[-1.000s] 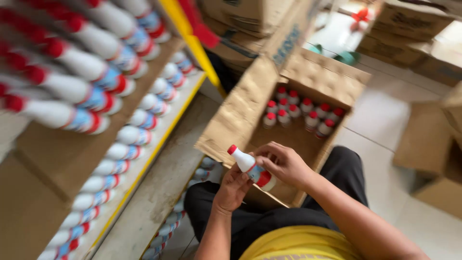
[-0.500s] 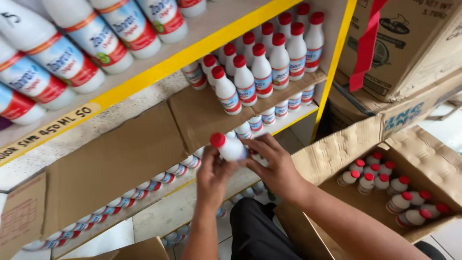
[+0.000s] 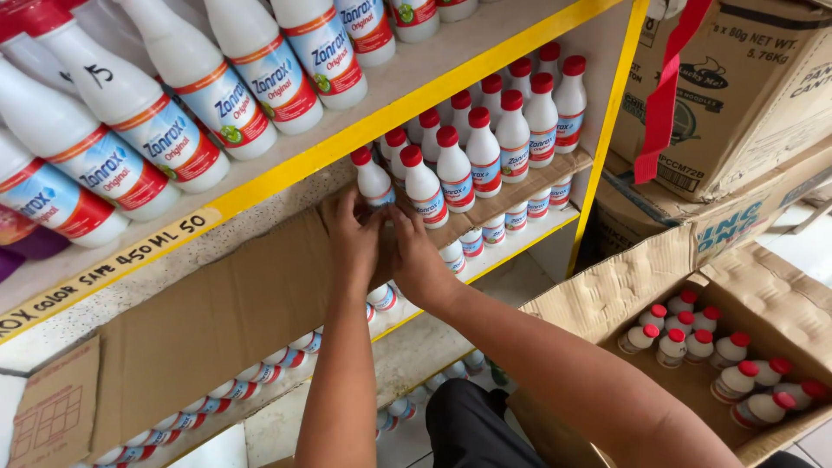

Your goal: Stocking shelves with bottles of liquid bleach and cleaning products from cardboard boxes.

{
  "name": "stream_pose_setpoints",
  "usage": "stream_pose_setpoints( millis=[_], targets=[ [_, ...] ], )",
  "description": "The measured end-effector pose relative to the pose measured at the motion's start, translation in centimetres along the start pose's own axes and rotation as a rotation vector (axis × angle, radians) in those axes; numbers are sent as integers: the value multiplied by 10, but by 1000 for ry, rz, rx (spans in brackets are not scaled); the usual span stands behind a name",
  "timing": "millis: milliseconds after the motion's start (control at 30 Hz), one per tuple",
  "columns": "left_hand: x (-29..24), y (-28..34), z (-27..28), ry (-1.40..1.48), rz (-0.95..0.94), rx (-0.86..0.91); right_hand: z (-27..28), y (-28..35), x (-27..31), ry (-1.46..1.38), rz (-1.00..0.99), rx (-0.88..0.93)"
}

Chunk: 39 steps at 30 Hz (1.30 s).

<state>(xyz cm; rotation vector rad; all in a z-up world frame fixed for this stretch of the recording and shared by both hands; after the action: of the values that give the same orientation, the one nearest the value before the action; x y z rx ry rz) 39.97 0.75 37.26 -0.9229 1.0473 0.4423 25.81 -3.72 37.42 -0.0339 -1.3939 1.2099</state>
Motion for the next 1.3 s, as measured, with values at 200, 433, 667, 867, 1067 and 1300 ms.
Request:
stream_pose_setpoints(
  millis=[200,433,667,867,1067,1300],
  targets=[
    [18,-37,-6,-481,-233,-114,-3,0,-9,42,22,-3],
    [26,-48,-7,-565,-338,-206,-4,-1,-18,-2,-113,68],
    [46,-57,-5,-247,-177,-87,-2,-2,-17,-35,-95,58],
    [-33,22,-11,-325,-217,-221,24,16,4,-152,-109,17],
    [-53,171,-75,-403,-235,-170,79,102,-11,-219,-151,-49],
    [33,293,-197,-323,-134,339,144,279,-139,-291,-739,-132]
  ],
)
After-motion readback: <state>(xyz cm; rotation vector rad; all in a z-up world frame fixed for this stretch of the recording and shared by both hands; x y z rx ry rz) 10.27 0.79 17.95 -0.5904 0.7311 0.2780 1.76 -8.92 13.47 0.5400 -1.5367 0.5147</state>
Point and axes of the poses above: each hand's wrist, its own y-axis away from the middle knuckle, its own z-axis out of the back of the hand, x = y × z, the point moved 7 cm from there along -y, towards the middle knuckle, and after that the axes turned 1 degree about -z, right-handed, at the moved point
